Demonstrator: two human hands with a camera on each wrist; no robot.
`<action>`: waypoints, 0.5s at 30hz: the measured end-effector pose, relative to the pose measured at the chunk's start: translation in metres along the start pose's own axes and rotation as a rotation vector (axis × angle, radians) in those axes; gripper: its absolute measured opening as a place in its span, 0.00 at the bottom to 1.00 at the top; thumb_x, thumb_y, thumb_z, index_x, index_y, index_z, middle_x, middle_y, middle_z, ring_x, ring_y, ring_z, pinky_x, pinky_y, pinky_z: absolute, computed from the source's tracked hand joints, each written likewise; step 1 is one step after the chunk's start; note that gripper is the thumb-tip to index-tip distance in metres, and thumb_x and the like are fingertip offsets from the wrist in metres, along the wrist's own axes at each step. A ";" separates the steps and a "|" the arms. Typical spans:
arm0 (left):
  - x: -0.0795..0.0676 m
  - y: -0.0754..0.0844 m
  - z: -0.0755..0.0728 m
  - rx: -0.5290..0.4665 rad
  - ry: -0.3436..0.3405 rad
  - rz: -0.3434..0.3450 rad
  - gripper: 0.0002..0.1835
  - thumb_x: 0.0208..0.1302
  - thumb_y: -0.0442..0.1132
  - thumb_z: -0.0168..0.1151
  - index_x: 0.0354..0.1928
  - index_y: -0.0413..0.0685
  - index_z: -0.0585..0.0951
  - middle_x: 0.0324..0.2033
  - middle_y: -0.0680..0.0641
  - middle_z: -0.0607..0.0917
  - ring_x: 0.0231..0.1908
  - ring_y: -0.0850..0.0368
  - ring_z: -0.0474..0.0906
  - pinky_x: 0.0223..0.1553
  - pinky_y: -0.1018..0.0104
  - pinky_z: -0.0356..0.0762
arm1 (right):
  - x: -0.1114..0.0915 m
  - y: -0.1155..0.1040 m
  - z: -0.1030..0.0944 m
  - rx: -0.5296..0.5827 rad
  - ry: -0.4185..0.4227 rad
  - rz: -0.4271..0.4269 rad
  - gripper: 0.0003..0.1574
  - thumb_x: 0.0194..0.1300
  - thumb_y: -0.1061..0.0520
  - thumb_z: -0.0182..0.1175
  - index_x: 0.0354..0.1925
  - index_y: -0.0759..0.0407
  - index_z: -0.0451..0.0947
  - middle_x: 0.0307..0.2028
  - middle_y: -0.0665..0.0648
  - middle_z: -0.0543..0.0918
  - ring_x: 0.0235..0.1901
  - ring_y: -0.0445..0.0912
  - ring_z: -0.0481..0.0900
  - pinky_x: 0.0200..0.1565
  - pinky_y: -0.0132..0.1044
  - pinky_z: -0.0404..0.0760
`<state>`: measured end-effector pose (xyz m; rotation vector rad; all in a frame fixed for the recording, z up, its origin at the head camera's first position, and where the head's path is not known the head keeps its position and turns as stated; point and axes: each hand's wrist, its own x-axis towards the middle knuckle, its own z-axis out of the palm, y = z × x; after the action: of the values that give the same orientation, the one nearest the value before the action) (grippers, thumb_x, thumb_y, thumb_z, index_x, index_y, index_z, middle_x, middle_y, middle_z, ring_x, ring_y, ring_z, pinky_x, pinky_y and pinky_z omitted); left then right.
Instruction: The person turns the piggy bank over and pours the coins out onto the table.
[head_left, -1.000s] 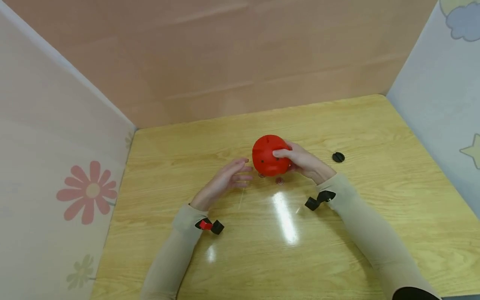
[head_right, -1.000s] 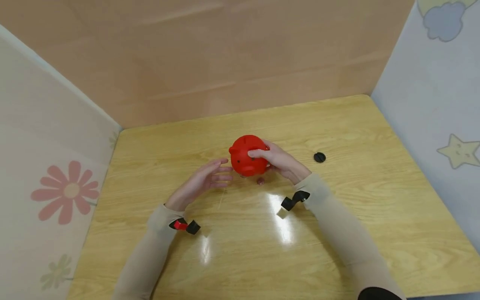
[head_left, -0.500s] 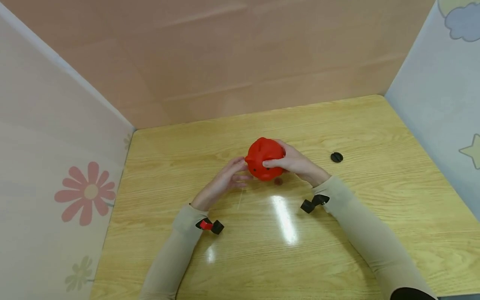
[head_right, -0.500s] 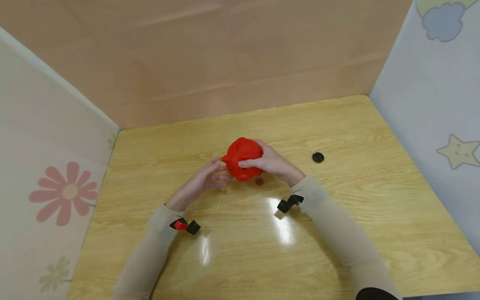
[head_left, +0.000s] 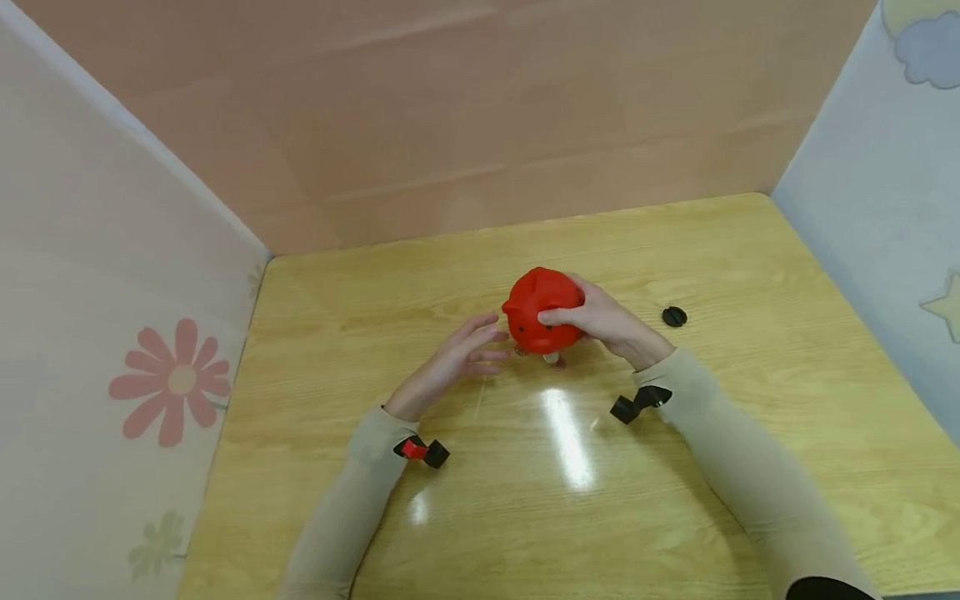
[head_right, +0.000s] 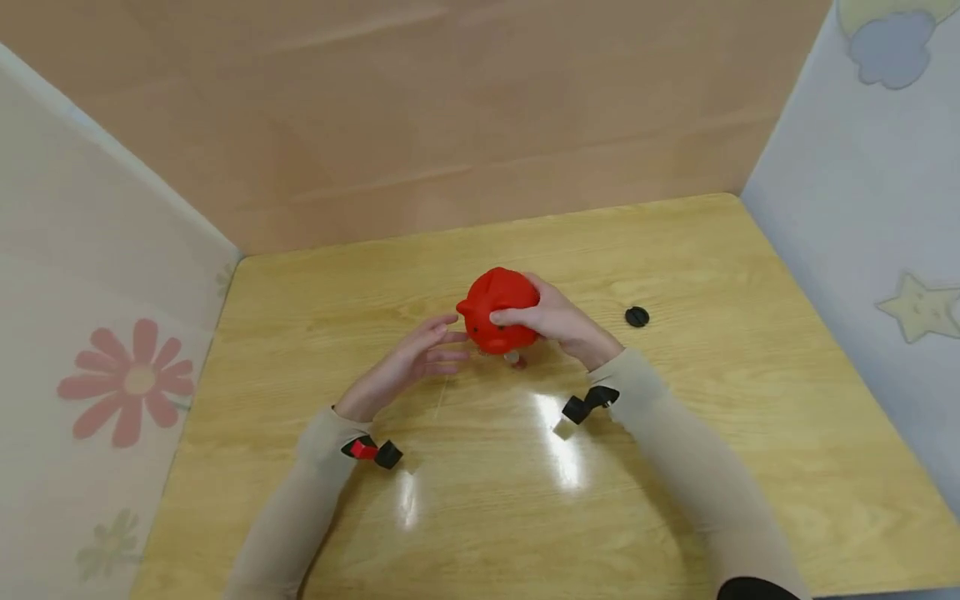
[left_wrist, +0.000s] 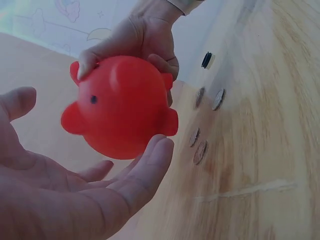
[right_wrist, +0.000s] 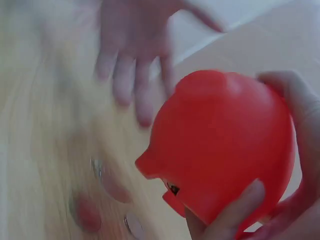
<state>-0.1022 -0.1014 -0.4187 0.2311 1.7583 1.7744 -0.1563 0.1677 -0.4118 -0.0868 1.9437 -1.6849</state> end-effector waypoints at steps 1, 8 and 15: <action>0.000 0.000 0.000 0.007 -0.002 0.000 0.37 0.83 0.53 0.43 0.85 0.45 0.51 0.78 0.33 0.67 0.73 0.30 0.72 0.74 0.38 0.71 | 0.000 0.001 0.000 0.006 -0.003 -0.003 0.49 0.68 0.55 0.67 0.80 0.55 0.58 0.69 0.65 0.73 0.59 0.56 0.79 0.46 0.40 0.88; 0.000 -0.001 0.000 0.034 0.000 -0.012 0.35 0.83 0.54 0.43 0.84 0.48 0.55 0.77 0.36 0.70 0.72 0.33 0.73 0.73 0.40 0.74 | 0.001 0.004 0.002 0.033 -0.047 -0.041 0.51 0.68 0.57 0.67 0.82 0.55 0.55 0.71 0.66 0.72 0.60 0.58 0.79 0.50 0.44 0.89; 0.001 -0.004 0.000 0.033 0.011 -0.030 0.34 0.84 0.53 0.44 0.83 0.47 0.57 0.76 0.36 0.71 0.72 0.34 0.73 0.73 0.41 0.73 | -0.001 0.006 0.002 0.149 -0.078 -0.079 0.41 0.65 0.52 0.65 0.73 0.52 0.64 0.55 0.50 0.82 0.49 0.46 0.84 0.43 0.37 0.86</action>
<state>-0.1020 -0.1009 -0.4224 0.2082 1.7910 1.7290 -0.1526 0.1674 -0.4173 -0.1728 1.7730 -1.8440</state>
